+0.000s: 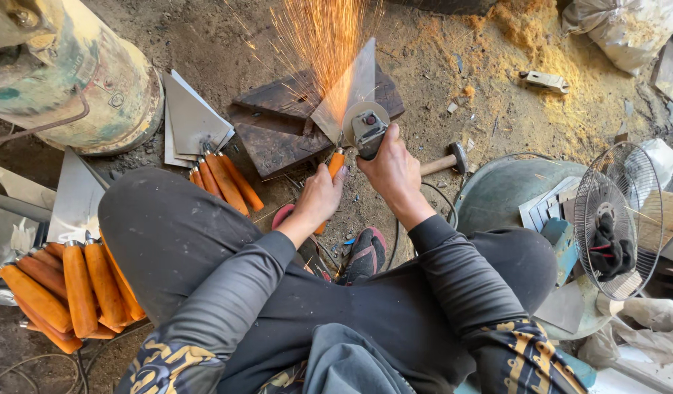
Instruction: The person sits on the ground and uses an angle grinder to grind the edges of metal trowels. They hold each trowel by its handle, grind the blade, and then place it aside. The process is repeated for multiple trowels.
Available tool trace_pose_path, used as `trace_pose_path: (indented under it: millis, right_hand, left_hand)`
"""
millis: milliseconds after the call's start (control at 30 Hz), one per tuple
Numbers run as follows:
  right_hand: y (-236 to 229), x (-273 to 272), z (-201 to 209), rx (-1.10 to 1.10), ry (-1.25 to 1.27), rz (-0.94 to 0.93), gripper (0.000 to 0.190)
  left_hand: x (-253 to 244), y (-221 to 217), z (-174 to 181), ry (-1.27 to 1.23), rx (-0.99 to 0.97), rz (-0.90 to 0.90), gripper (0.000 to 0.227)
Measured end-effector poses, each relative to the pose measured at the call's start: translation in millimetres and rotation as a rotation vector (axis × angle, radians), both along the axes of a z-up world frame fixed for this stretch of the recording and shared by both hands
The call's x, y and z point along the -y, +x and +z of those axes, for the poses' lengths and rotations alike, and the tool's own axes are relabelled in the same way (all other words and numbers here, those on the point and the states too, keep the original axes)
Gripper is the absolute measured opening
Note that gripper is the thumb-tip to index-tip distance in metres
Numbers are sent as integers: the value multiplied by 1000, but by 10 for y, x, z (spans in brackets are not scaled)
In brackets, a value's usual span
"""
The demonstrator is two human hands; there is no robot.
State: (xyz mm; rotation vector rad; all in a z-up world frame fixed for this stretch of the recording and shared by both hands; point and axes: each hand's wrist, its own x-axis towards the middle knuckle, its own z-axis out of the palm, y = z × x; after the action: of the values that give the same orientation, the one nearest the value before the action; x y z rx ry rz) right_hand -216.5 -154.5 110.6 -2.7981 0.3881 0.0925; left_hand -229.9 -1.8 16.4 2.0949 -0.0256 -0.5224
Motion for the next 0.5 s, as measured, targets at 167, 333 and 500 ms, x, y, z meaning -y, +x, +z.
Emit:
trace_pose_path:
  millis: [167, 333, 500]
  right_hand:
    - [101, 7, -69, 20, -28, 44, 73]
    - [124, 126, -179, 42, -8, 45, 73]
    - [224, 485, -85, 342, 173, 14, 107]
  left_hand:
    - [-148, 157, -140, 6, 58, -70, 55]
    - [-225, 227, 14, -7, 110, -67, 57]
    - [-718, 130, 819, 21, 115, 13, 53]
